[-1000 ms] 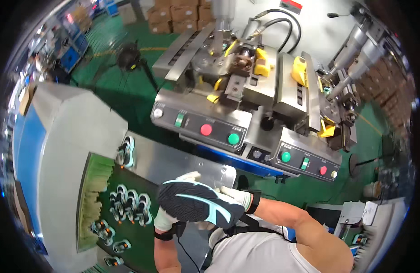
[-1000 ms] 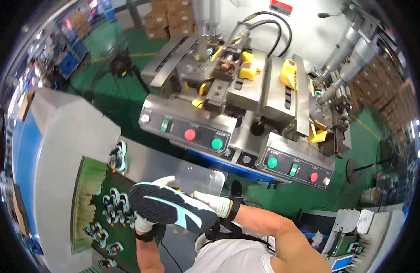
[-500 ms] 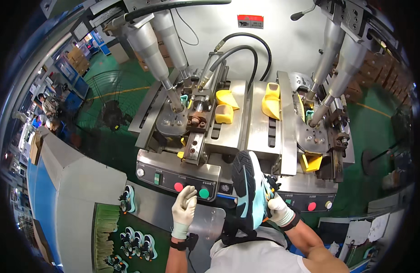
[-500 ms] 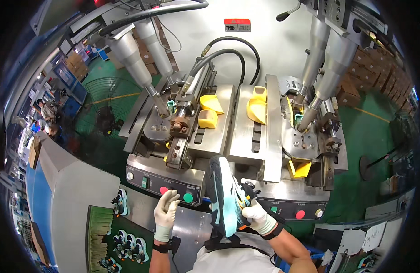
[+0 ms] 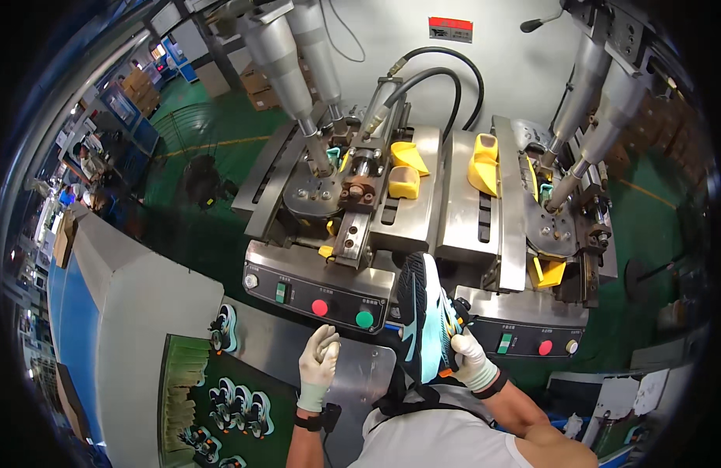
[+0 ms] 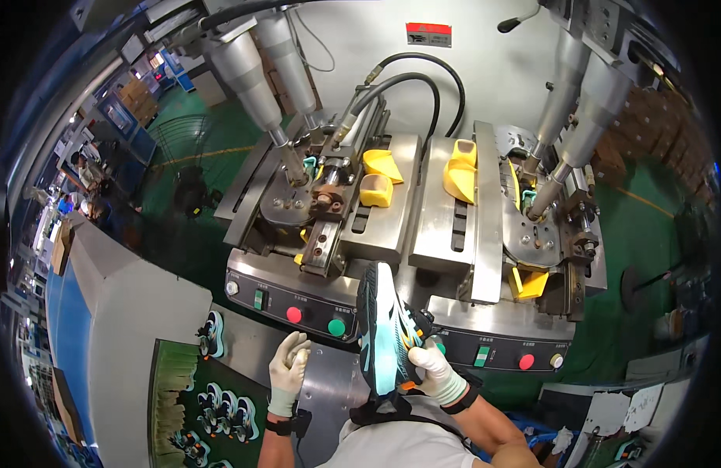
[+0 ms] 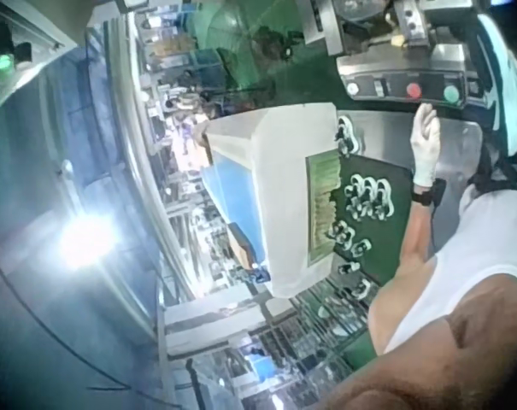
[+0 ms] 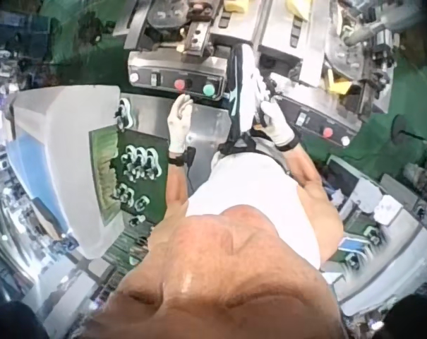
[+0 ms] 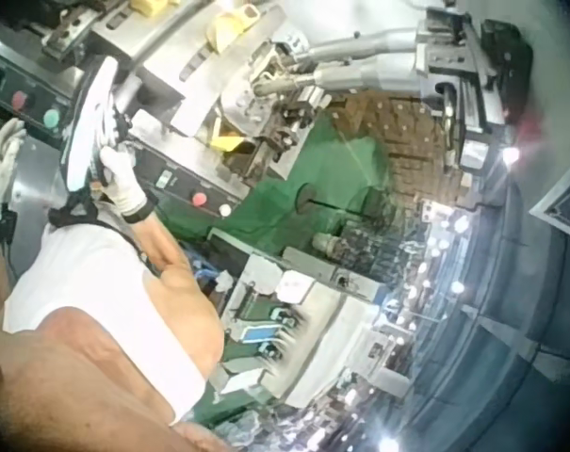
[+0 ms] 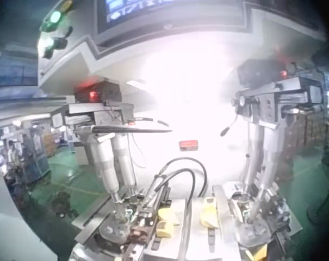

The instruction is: Processing athletic shoes through automated pressing and heating machines on a factory line.

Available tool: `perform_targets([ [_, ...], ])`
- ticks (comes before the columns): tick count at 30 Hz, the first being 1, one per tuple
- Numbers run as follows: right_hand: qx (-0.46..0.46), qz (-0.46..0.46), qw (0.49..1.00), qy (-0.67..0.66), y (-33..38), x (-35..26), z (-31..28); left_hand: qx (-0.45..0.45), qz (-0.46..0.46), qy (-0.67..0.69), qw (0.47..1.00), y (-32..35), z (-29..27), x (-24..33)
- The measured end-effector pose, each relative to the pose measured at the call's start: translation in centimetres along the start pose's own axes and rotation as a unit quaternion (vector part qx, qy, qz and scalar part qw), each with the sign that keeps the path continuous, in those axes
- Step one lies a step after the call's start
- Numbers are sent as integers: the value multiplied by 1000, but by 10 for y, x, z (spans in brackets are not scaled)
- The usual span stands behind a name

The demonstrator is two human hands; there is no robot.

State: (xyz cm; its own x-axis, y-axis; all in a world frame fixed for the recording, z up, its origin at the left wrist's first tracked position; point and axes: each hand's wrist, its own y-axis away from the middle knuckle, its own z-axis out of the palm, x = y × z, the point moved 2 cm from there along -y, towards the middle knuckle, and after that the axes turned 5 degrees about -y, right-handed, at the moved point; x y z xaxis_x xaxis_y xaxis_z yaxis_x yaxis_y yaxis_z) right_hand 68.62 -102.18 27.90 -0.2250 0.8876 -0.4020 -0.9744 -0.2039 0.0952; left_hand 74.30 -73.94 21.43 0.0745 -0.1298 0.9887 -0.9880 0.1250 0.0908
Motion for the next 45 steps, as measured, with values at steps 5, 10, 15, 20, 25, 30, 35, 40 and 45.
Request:
perform_targets([
  [5,41,15,999,-13,7,10,12,16,-4,-5,1000,14,-15,-21],
  [10,47,7,999,-17,11,15,8,17,-39,35,998,19,-15,-34],
  [15,59,-12,997,-58,13,21,-5,9,-36,54,998,18,-8,-42],
  [20,78,-23,996,-45,21,25,-31,11,-30,36,999,20,-6,-36],
  [25,82,-39,995,-32,23,17,-11,0,-31,43,999,11,-1,-27],
  [30,112,-48,993,-8,17,17,-19,3,-4,41,999,-3,0,-20],
  [35,138,-58,988,26,13,16,-33,26,66,-37,997,-24,-5,22],
  [40,126,-51,990,31,1,12,-29,43,147,-55,987,-74,-12,84],
  [45,111,-44,993,5,-11,3,-28,-5,196,-118,973,-178,-5,113],
])
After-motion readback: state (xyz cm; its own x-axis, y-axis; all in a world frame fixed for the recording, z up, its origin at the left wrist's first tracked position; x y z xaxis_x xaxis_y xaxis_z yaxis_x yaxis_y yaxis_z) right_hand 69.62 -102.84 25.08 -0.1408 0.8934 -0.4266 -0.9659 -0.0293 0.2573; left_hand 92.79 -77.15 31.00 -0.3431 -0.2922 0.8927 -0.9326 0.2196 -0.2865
